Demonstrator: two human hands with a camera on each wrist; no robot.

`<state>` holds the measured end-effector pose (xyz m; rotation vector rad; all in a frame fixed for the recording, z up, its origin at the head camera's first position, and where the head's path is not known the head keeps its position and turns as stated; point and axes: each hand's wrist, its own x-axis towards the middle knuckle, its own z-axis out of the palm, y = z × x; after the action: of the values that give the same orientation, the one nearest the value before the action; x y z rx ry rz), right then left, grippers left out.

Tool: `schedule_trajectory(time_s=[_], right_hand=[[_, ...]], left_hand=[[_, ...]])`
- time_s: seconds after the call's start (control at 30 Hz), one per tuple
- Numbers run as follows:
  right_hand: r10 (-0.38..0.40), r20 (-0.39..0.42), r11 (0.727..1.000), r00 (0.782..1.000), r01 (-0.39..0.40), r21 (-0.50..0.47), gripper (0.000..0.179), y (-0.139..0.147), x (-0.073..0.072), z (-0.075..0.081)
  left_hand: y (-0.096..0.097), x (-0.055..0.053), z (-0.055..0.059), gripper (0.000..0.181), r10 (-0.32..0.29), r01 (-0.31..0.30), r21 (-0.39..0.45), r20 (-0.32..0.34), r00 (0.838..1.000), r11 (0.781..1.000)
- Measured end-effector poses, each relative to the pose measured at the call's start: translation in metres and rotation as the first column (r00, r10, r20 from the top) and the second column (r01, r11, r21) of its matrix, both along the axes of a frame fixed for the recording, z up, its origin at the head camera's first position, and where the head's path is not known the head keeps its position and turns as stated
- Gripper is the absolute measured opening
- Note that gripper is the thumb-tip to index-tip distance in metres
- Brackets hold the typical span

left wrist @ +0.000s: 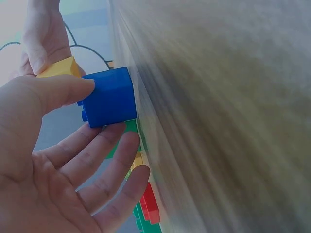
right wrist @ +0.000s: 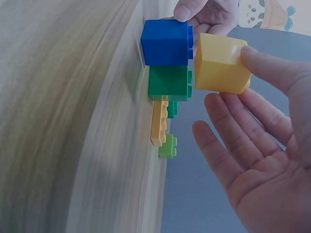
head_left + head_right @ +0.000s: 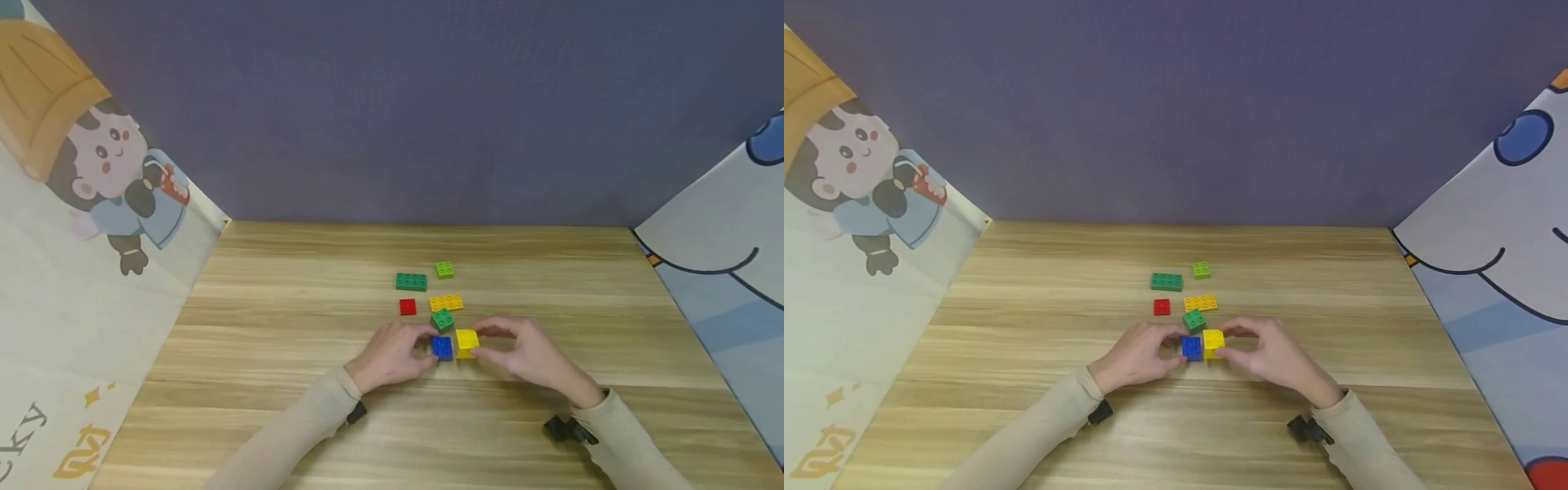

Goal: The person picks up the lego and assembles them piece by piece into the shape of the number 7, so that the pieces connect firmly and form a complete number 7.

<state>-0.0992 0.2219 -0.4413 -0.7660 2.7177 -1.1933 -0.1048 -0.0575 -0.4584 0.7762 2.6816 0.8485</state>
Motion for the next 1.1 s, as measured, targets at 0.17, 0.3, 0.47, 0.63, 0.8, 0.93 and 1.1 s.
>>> schedule_trajectory(time_s=[0.17,0.3,0.47,0.63,0.8,0.93,1.1], right_hand=[[-0.012,-0.002,1.000,1.000,0.012,-0.007,0.036,-0.003,-0.001,0.000],[-0.017,0.002,1.000,1.000,0.017,-0.014,0.037,-0.007,-0.002,-0.002],[-0.014,0.006,0.999,1.000,0.014,-0.042,0.036,-0.012,-0.003,-0.005],[-0.017,0.005,0.998,1.000,0.017,-0.055,0.037,-0.016,-0.004,-0.006],[-0.022,0.008,0.998,1.000,0.023,-0.066,0.037,-0.019,-0.004,-0.009],[-0.007,0.005,0.996,1.000,0.007,-0.091,0.036,-0.021,-0.005,-0.011],[-0.015,-0.004,0.996,1.000,0.014,-0.091,0.034,-0.022,-0.006,-0.013]], left_hand=[[0.000,-0.001,-0.001,0.040,-0.011,0.011,0.005,0.007,1.000,1.000],[0.000,0.000,-0.002,0.040,-0.005,0.005,0.006,0.014,1.000,1.000],[0.000,0.000,-0.002,0.039,-0.003,0.003,0.011,0.012,1.000,1.000],[0.000,-0.001,-0.002,0.039,-0.006,0.006,0.014,0.009,1.000,1.000],[0.000,0.000,-0.002,0.038,-0.004,0.004,0.021,0.002,1.000,1.000],[0.000,0.000,-0.003,0.039,0.006,-0.006,0.020,0.008,1.000,1.000],[0.000,-0.001,-0.003,0.040,0.015,-0.015,0.012,0.016,1.000,1.000]])
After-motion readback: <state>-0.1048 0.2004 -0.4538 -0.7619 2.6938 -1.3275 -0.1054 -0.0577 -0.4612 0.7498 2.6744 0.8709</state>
